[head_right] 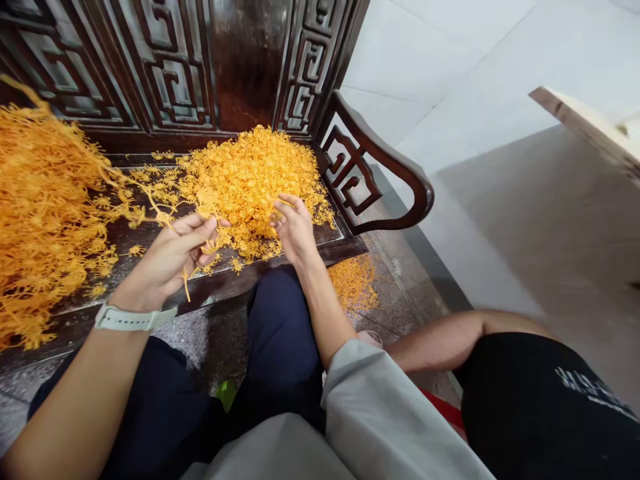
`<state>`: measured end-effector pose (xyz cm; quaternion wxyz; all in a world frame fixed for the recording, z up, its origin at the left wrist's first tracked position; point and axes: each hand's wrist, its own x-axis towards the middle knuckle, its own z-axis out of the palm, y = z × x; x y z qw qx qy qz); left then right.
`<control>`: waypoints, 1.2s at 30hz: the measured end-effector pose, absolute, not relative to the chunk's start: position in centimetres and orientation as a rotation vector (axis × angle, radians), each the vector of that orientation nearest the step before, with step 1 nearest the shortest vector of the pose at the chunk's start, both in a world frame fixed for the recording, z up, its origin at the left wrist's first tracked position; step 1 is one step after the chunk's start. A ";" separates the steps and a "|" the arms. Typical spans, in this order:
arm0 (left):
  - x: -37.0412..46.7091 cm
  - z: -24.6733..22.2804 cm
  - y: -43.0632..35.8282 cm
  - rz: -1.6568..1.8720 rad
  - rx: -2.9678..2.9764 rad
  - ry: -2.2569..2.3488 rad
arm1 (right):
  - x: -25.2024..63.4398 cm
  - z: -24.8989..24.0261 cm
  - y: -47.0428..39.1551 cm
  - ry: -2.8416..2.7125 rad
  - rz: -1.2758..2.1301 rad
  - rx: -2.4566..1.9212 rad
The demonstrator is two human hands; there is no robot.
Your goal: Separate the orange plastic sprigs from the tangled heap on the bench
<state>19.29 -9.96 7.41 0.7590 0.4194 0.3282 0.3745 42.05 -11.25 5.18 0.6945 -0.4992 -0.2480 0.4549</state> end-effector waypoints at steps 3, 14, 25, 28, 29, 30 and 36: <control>19.4 7.3 -9.5 0.805 0.962 0.775 | 41.1 4.5 -11.3 -0.690 0.944 -1.225; 19.6 6.6 -9.8 0.555 1.055 0.693 | 37.8 7.8 -13.9 -1.529 0.964 -1.116; 19.2 7.9 -11.2 0.495 0.999 0.425 | 39.9 6.8 -12.6 -0.832 0.809 -1.123; 17.9 8.0 -11.3 0.596 0.990 0.473 | 41.8 4.8 -11.7 -0.669 0.821 -1.204; 17.6 8.0 -11.0 0.647 0.978 0.494 | 42.2 4.1 -11.5 -0.666 0.850 -1.227; 17.4 8.0 -10.7 0.691 0.962 0.510 | 42.4 3.5 -11.4 -0.683 0.873 -1.248; 18.2 6.8 -8.8 0.868 0.819 0.538 | 41.8 2.4 -11.1 -1.054 0.644 -1.492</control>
